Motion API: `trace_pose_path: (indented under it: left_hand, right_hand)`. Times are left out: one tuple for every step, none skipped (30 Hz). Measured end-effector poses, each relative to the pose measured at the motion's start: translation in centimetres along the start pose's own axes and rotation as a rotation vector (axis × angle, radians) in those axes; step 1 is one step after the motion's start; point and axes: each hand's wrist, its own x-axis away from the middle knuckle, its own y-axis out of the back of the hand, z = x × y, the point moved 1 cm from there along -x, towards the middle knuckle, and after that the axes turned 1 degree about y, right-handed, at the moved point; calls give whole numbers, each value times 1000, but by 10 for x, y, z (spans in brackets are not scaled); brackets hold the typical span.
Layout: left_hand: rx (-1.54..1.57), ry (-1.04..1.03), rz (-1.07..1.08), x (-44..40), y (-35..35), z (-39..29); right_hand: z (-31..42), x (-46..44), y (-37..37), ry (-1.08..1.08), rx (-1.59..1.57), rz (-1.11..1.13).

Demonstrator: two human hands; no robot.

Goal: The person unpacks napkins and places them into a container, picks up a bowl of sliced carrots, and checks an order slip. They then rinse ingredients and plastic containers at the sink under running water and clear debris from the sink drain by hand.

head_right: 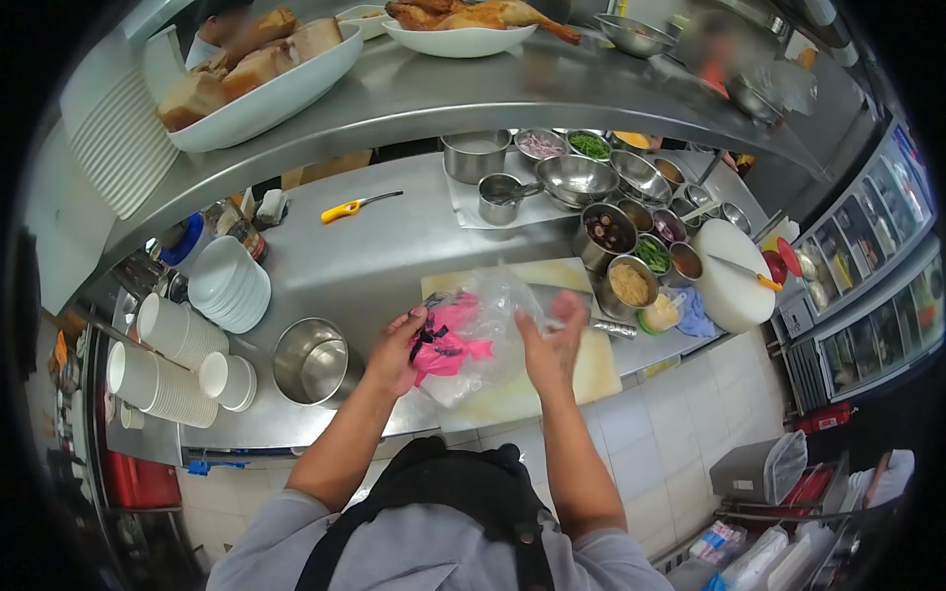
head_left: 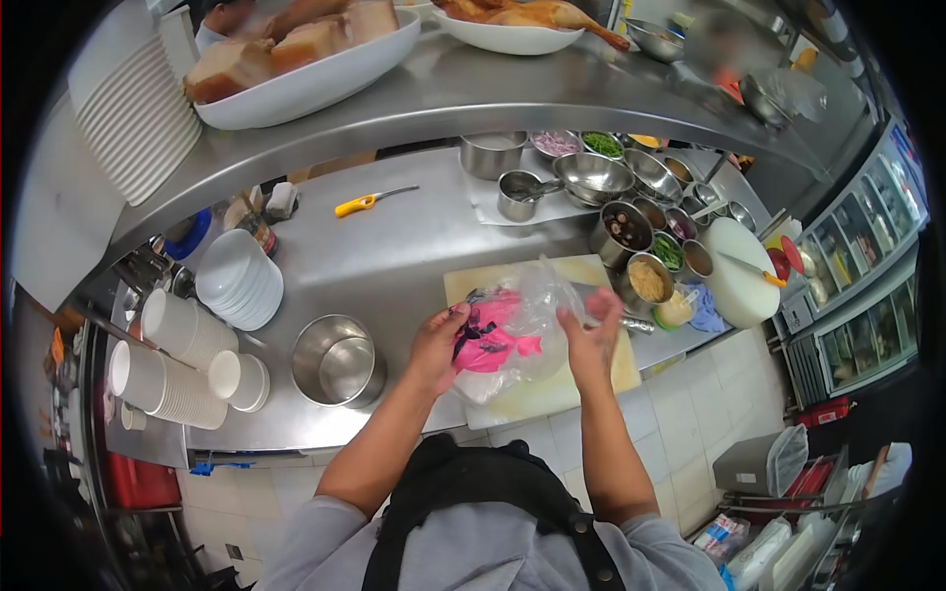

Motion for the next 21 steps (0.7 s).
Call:
trace_pose_path:
  left_hand:
    - [2, -12, -2, -4, -1, 1]
    - [-61, -61, -62, -7, 0, 3]
    - [-123, -99, -126, -7, 2, 5]
    - [-120, -93, -132, -6, 2, 7]
    - [-179, -106, -109, -7, 0, 8]
    - [-240, -119, -81, -8, -3, 8]
    - [-241, -112, -73, -8, -6, 9]
    - [-311, -113, -52, -6, -8, 9]
    - [-381, -118, -30, -5, -12, 8]
    - [-382, -122, -26, -3, -14, 8]
    - [-682, -365, -128, 2, -15, 8]
    - [-980, -605, -235, 9, -17, 8]
    - [-978, -597, -236, 15, -23, 2]
    - [-1142, -879, -236, 21, -35, -11]
    - [-1297, -1170, -232, 26, -43, -18]
    - [-1293, -1169, -233, 27, -43, -19]
    - [-1442, -1119, -100, 27, -42, -19]
    - [-1586, -1064, 36, 27, -42, -19]
    - [-1583, -1066, 36, 27, -43, -18]
    - [-1569, -1047, 168, 27, -43, -16]
    - [-1552, -1023, 305, 27, -44, -13]
  right_hand:
    - [20, 11, -3, 464, 440, -169]
    - [28, 16, -5, 468, 436, -160]
    - [36, 24, -5, 715, 402, -59]
    - [45, 32, -3, 958, 363, 42]
    - [56, 36, -11, 955, 370, 40]
    - [69, 38, -28, 1021, 651, 209]
    - [74, 36, -38, 1067, 934, 382]
    - [63, 28, -35, 1063, 940, 376]
    - [40, 14, -30, 1033, 890, 411]
    - [35, 6, -32, 1006, 837, 447]
    - [34, 3, -31, 1008, 838, 448]
    - [33, 2, -29, 920, 815, 447]
    - [34, 2, -28, 830, 792, 446]
    - [32, 0, -28, 868, 772, 443]
    - [34, 1, -27, 866, 776, 444]
    - [37, 2, -28, 736, 733, 450]
    - [38, 3, -28, 606, 687, 455]
    - [41, 2, -28, 607, 690, 456]
    - [43, -1, -29, 589, 745, 412]
    - [45, -5, -29, 568, 799, 365]
    - [43, -14, -27, 557, 824, 258]
